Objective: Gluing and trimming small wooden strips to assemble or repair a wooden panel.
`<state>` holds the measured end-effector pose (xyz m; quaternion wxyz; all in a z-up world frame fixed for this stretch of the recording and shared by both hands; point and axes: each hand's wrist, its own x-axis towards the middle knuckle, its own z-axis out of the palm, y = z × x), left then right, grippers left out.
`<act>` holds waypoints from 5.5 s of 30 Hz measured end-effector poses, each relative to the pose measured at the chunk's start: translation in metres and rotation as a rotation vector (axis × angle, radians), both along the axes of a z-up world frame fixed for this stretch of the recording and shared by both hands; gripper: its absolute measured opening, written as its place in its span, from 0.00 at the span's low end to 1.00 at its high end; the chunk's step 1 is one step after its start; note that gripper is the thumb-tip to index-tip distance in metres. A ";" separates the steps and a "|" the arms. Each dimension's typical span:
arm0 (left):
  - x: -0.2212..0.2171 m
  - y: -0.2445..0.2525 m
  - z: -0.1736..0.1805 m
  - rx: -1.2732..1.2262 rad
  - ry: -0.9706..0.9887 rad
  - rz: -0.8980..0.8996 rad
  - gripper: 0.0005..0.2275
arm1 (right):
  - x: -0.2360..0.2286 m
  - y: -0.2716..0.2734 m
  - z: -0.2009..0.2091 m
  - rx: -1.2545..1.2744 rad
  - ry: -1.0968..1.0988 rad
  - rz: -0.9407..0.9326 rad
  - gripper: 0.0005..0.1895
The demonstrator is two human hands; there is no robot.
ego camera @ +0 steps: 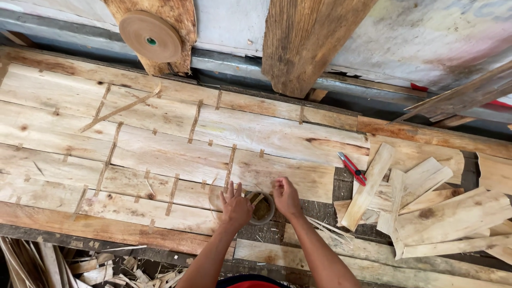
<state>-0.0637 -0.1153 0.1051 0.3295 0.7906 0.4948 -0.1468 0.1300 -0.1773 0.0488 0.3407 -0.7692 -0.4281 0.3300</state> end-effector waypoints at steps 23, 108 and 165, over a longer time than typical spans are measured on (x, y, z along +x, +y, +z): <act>0.015 -0.018 -0.012 0.087 0.250 -0.039 0.17 | -0.053 -0.005 0.009 -0.252 -0.168 0.025 0.31; 0.143 0.250 -0.094 -0.064 -0.616 0.831 0.14 | 0.071 0.308 -0.043 -0.180 -0.058 -0.212 0.18; 0.152 0.241 -0.086 0.306 -0.443 0.597 0.16 | 0.084 0.325 -0.049 -0.371 0.014 -0.204 0.21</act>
